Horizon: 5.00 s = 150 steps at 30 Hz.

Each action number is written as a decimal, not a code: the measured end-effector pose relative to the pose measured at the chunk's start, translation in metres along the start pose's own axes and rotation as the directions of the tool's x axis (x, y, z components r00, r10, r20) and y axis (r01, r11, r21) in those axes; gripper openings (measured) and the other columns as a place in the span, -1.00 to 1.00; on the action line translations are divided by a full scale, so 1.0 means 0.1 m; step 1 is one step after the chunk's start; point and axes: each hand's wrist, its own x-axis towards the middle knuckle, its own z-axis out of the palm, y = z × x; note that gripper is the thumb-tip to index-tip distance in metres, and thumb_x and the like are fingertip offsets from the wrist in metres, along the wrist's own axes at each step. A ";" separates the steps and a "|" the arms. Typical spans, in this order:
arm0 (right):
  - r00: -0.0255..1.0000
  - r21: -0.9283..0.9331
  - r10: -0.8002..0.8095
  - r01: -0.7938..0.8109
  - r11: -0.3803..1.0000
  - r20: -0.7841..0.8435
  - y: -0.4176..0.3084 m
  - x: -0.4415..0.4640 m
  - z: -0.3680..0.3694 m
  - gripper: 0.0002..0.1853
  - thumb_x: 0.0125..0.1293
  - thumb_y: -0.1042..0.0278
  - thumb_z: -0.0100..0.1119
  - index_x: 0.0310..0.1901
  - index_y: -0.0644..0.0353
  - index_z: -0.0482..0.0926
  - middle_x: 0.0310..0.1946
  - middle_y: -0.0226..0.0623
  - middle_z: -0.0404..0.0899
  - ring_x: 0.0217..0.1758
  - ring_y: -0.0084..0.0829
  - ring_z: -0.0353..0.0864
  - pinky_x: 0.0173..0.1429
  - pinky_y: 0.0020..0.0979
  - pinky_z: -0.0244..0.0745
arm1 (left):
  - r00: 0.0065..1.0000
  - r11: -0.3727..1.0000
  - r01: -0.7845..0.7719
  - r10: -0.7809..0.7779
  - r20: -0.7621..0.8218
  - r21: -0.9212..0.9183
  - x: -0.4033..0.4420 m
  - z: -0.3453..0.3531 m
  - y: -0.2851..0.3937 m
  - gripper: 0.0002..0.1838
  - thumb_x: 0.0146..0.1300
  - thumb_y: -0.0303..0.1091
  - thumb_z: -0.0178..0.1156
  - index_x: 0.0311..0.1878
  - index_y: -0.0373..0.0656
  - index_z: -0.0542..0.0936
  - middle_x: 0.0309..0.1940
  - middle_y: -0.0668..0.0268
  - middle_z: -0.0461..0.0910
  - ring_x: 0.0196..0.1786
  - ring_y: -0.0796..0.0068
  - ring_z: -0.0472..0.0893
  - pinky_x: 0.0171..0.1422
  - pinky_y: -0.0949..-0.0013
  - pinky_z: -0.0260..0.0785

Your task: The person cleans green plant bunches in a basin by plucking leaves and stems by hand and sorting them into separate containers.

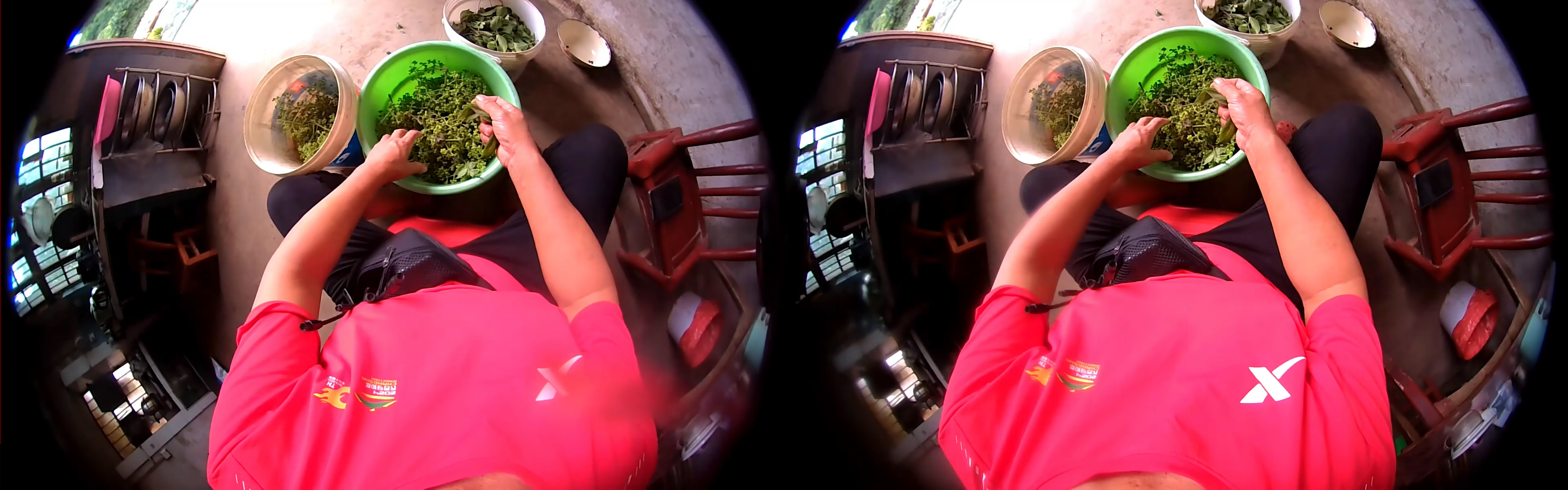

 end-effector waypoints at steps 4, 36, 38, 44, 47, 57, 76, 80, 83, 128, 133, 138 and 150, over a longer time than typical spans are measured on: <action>1.000 -0.007 0.000 0.000 1.000 -0.001 0.00 0.00 0.02 -0.84 0.26 0.25 0.16 -0.28 0.15 0.50 -0.52 -0.54 0.43 -0.67 -0.69 0.24 -0.56 -0.59 0.18 | 0.998 0.999 0.040 -0.039 0.058 -0.005 0.03 0.03 0.02 -0.22 -0.09 0.01 0.34 0.24 -0.01 0.32 0.11 0.05 0.39 0.14 -0.01 0.40 0.24 0.12 0.26; 1.000 -0.021 0.003 -0.003 1.000 -0.002 -0.01 -0.01 0.02 -0.84 0.26 0.25 0.16 -0.30 0.14 0.49 -0.55 -0.54 0.40 -0.68 -0.68 0.25 -0.56 -0.59 0.18 | 0.998 0.998 0.052 -0.051 -0.030 0.038 -0.04 0.25 0.03 -0.34 -0.04 0.02 0.28 0.12 -0.08 0.39 -0.03 0.06 0.45 -0.03 0.00 0.51 0.08 0.12 0.37; 1.000 -0.020 0.001 -0.001 1.000 0.000 0.00 -0.01 0.02 -0.84 0.26 0.25 0.16 -0.30 0.14 0.49 -0.55 -0.54 0.40 -0.68 -0.68 0.25 -0.56 -0.59 0.17 | 0.998 0.998 0.045 -0.043 -0.039 0.033 -0.04 0.26 0.01 -0.36 -0.04 0.02 0.28 0.11 -0.07 0.41 -0.04 0.06 0.45 -0.03 0.00 0.51 0.07 0.12 0.38; 1.000 -0.008 -0.001 0.001 1.000 0.004 0.03 0.02 0.01 -0.83 0.25 0.25 0.16 -0.28 0.16 0.49 -0.52 -0.53 0.43 -0.69 -0.68 0.24 -0.59 -0.59 0.18 | 0.998 0.997 0.044 -0.042 -0.043 0.056 -0.04 0.24 0.04 -0.38 -0.03 0.03 0.28 0.08 -0.06 0.43 -0.06 0.09 0.47 -0.05 0.01 0.51 0.06 0.13 0.39; 1.000 -0.004 -0.015 0.015 1.000 0.005 0.06 0.04 0.00 -0.84 0.25 0.27 0.16 -0.29 0.18 0.50 -0.51 -0.52 0.43 -0.69 -0.68 0.24 -0.59 -0.59 0.19 | 0.997 0.997 0.053 -0.049 -0.059 0.061 -0.04 0.26 0.05 -0.36 -0.05 0.06 0.28 0.08 -0.06 0.44 -0.08 0.11 0.47 -0.05 0.03 0.51 0.07 0.14 0.39; 0.999 0.093 0.028 -0.026 0.995 -0.023 -0.02 0.02 0.03 -0.85 0.26 0.24 0.14 -0.30 0.11 0.46 -0.55 -0.50 0.38 -0.70 -0.64 0.24 -0.58 -0.55 0.19 | 0.992 0.990 0.123 -0.122 -0.011 0.062 -0.05 0.21 0.12 -0.36 -0.06 0.15 0.28 0.06 0.00 0.49 -0.05 0.13 0.46 0.00 0.06 0.48 0.08 0.14 0.40; 0.983 0.425 -0.033 0.107 0.899 -0.179 -1.18 1.69 -0.69 -0.14 0.25 -0.13 0.06 0.35 0.29 -0.06 0.21 0.01 0.15 0.23 -0.05 0.29 0.28 0.06 0.23 | 0.995 0.998 0.048 -0.044 -0.088 0.044 -0.08 0.30 0.05 -0.51 -0.08 -0.11 0.31 -0.02 0.02 0.50 -0.13 0.15 0.46 -0.05 0.06 0.48 0.03 0.12 0.40; 0.939 -0.120 0.045 -0.091 0.989 -0.342 -0.88 1.68 -0.95 -0.40 0.27 0.10 0.08 0.24 0.27 0.21 0.01 -0.08 0.38 -0.01 -0.16 0.48 0.04 -0.14 0.46 | 0.995 0.998 0.045 -0.041 -0.090 0.043 -0.08 0.26 0.09 -0.53 -0.07 -0.11 0.30 -0.04 0.01 0.51 -0.15 0.16 0.46 -0.06 0.08 0.48 0.02 0.13 0.40; 0.954 -0.682 -0.128 -0.096 0.725 -0.271 -0.72 1.67 -0.84 -0.41 0.17 0.31 0.08 0.27 0.07 0.22 -0.28 -0.24 0.51 -0.40 -0.40 0.55 -0.40 -0.34 0.54 | 0.993 0.998 0.038 -0.032 -0.110 0.053 -0.09 0.30 0.07 -0.55 -0.07 -0.11 0.30 -0.06 0.00 0.51 -0.16 0.16 0.46 -0.07 0.09 0.48 0.01 0.13 0.40; 0.986 -0.992 -0.117 0.123 0.035 0.119 -0.61 0.19 -0.62 -0.66 0.15 -0.03 0.10 -0.16 -0.04 0.63 -0.16 -0.20 0.62 -0.06 -0.18 0.58 0.04 -0.22 0.42 | 0.945 0.908 0.112 -0.223 -0.239 -0.405 0.02 0.09 0.03 -0.69 -0.08 -0.29 0.21 -0.20 -0.09 0.57 -0.27 0.13 0.51 -0.18 0.12 0.54 -0.08 0.20 0.40; 0.971 -0.966 -0.071 0.233 0.114 0.226 -0.48 0.10 -0.32 -0.65 0.14 -0.02 0.11 -0.14 -0.04 0.64 -0.20 -0.20 0.63 -0.10 -0.20 0.59 0.02 -0.26 0.44 | 0.889 0.629 0.044 -0.379 -0.256 -0.777 -0.01 -0.16 -0.02 -0.71 -0.04 -0.39 0.19 -0.18 -0.20 0.54 -0.52 0.35 0.46 -0.45 0.63 0.43 -0.37 0.50 0.32; 0.956 -0.945 -0.062 0.293 0.146 0.286 -0.50 0.18 -0.17 -0.67 0.14 0.00 0.12 -0.15 -0.03 0.64 -0.26 -0.20 0.64 -0.14 -0.22 0.61 0.00 -0.28 0.46 | 0.901 0.263 -0.039 -0.408 -0.148 -0.964 -0.10 -0.36 -0.01 -0.71 0.03 -0.51 0.16 -0.11 -0.23 0.51 -0.52 0.48 0.39 -0.51 0.69 0.35 -0.46 0.56 0.24; 0.839 -0.640 -0.266 0.537 0.550 0.475 -0.39 -0.02 0.27 -0.79 0.21 0.30 0.20 -0.16 0.18 0.60 -0.35 -0.32 0.64 -0.30 -0.57 0.60 -0.24 -0.50 0.51 | 0.945 -0.246 -0.146 -0.322 -0.061 -0.958 -0.40 -0.92 0.27 -0.77 0.14 -0.50 0.09 -0.12 -0.02 0.46 -0.24 0.42 0.54 -0.19 0.53 0.52 -0.24 0.34 0.41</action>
